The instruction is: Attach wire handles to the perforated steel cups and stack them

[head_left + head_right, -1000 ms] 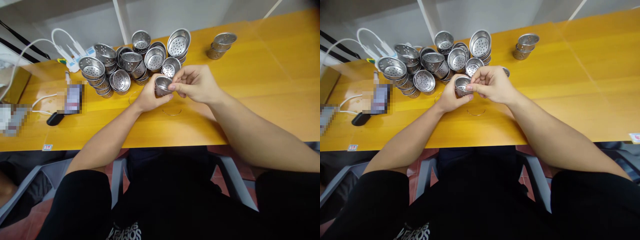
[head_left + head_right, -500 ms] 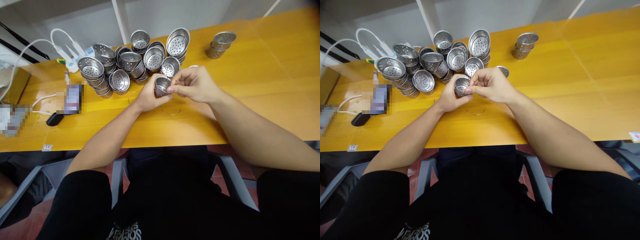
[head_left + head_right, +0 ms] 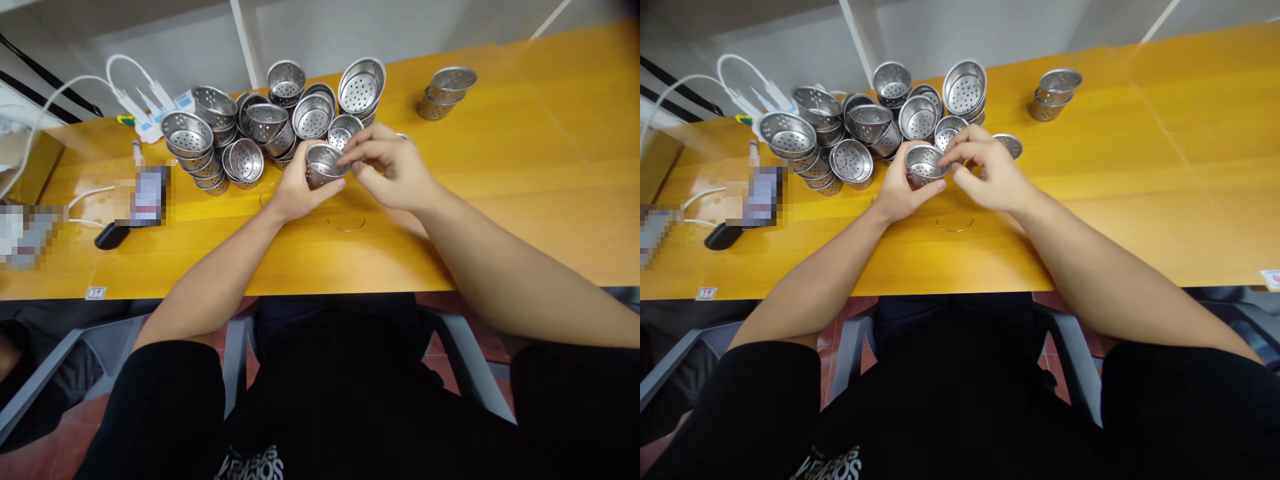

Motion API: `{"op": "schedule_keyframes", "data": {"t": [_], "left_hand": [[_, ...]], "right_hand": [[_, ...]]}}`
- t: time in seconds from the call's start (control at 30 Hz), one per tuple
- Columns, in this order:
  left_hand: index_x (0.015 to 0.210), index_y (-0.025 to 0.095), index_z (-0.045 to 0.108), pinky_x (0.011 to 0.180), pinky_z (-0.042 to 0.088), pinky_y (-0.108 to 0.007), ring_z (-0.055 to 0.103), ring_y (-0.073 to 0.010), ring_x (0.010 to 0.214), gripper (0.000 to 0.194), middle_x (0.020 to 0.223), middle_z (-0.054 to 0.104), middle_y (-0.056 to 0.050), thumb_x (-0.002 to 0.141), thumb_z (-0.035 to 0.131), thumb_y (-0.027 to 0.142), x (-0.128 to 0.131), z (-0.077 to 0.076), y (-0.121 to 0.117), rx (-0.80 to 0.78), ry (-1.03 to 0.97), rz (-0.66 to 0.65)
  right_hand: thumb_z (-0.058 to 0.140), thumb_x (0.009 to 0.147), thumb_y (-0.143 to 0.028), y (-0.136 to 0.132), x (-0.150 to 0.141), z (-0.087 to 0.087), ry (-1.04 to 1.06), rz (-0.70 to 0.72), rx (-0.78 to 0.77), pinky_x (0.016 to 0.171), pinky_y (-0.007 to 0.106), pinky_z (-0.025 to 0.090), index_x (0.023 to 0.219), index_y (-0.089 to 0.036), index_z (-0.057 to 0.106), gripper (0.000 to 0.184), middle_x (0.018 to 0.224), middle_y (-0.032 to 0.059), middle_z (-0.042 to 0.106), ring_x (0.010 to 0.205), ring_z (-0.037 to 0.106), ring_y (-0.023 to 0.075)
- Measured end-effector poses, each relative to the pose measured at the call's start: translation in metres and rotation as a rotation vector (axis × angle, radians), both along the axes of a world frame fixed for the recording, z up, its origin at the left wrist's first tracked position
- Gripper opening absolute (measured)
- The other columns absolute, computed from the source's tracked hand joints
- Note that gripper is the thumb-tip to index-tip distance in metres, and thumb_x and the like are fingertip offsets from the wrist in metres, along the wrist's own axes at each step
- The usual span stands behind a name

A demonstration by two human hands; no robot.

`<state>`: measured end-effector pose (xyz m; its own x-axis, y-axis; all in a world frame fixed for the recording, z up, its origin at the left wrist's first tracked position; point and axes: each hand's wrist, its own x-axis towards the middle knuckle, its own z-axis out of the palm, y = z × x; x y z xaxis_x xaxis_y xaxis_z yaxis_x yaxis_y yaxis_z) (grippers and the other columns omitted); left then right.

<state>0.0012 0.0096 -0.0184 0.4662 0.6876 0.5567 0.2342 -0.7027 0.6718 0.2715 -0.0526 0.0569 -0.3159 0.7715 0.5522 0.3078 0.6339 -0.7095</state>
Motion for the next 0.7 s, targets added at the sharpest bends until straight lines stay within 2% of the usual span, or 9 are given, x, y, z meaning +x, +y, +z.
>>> {"op": "schedule_keyframes", "data": {"t": [0.13, 0.27, 0.4, 0.53, 0.63, 0.7], "left_hand": [[0.177, 0.031, 0.050, 0.148, 0.061, -0.067, 0.079, -0.0394, 0.163, 0.104, 0.165, 0.075, -0.013, 0.107, 0.083, 0.100, -0.001, -0.007, 0.006, 0.025, 0.016, -0.054], [0.182, 0.031, 0.047, 0.155, 0.054, -0.072, 0.074, -0.0420, 0.171, 0.107, 0.168, 0.072, -0.013, 0.108, 0.082, 0.100, -0.003, -0.009, 0.010, 0.067, 0.016, -0.121], [0.174, 0.031, 0.053, 0.148, 0.064, -0.067, 0.081, -0.0387, 0.162, 0.104, 0.164, 0.077, -0.012, 0.105, 0.084, 0.102, -0.003, 0.003, -0.001, 0.047, 0.017, -0.090], [0.173, 0.034, 0.055, 0.147, 0.066, -0.062, 0.080, -0.0360, 0.166, 0.091, 0.170, 0.075, -0.012, 0.111, 0.087, 0.091, 0.003, 0.019, -0.020, -0.078, 0.058, 0.064], [0.176, 0.034, 0.053, 0.144, 0.069, -0.061, 0.079, -0.0349, 0.167, 0.090, 0.170, 0.074, -0.013, 0.112, 0.090, 0.085, 0.007, 0.023, -0.025, -0.177, 0.040, 0.071], [0.177, 0.036, 0.052, 0.134, 0.075, -0.058, 0.082, -0.0339, 0.162, 0.089, 0.170, 0.074, -0.013, 0.112, 0.093, 0.081, 0.009, 0.022, -0.024, -0.240, 0.010, 0.064]], "right_hand": [[0.102, 0.104, -0.054, 0.002, 0.002, -0.005, -0.072, 0.076, -0.021, 0.121, 0.072, 0.074, 0.119, -0.036, 0.103, 0.023, 0.148, 0.0140, 0.086, 0.139, 0.082, 0.0480], [0.105, 0.103, -0.055, 0.004, 0.003, -0.009, -0.105, 0.147, -0.044, 0.125, 0.071, 0.073, 0.123, -0.035, 0.103, 0.028, 0.150, 0.0146, 0.082, 0.147, 0.080, 0.0492], [0.108, 0.101, -0.058, 0.002, 0.001, -0.007, -0.073, 0.154, -0.065, 0.127, 0.072, 0.072, 0.116, -0.035, 0.101, 0.029, 0.147, 0.0149, 0.082, 0.150, 0.077, 0.0502], [0.117, 0.090, -0.067, -0.007, -0.004, 0.007, 0.038, 0.080, -0.154, 0.117, 0.070, 0.075, 0.107, -0.042, 0.097, 0.036, 0.142, 0.0113, 0.084, 0.139, 0.078, 0.0475], [0.123, 0.079, -0.072, -0.011, -0.006, 0.015, 0.102, 0.039, -0.236, 0.102, 0.065, 0.075, 0.103, -0.046, 0.094, 0.046, 0.138, 0.0091, 0.085, 0.127, 0.077, 0.0442], [0.126, 0.074, -0.072, -0.008, -0.004, 0.015, 0.130, 0.011, -0.210, 0.094, 0.063, 0.074, 0.102, -0.045, 0.092, 0.051, 0.135, 0.0102, 0.085, 0.125, 0.076, 0.0445]]}}
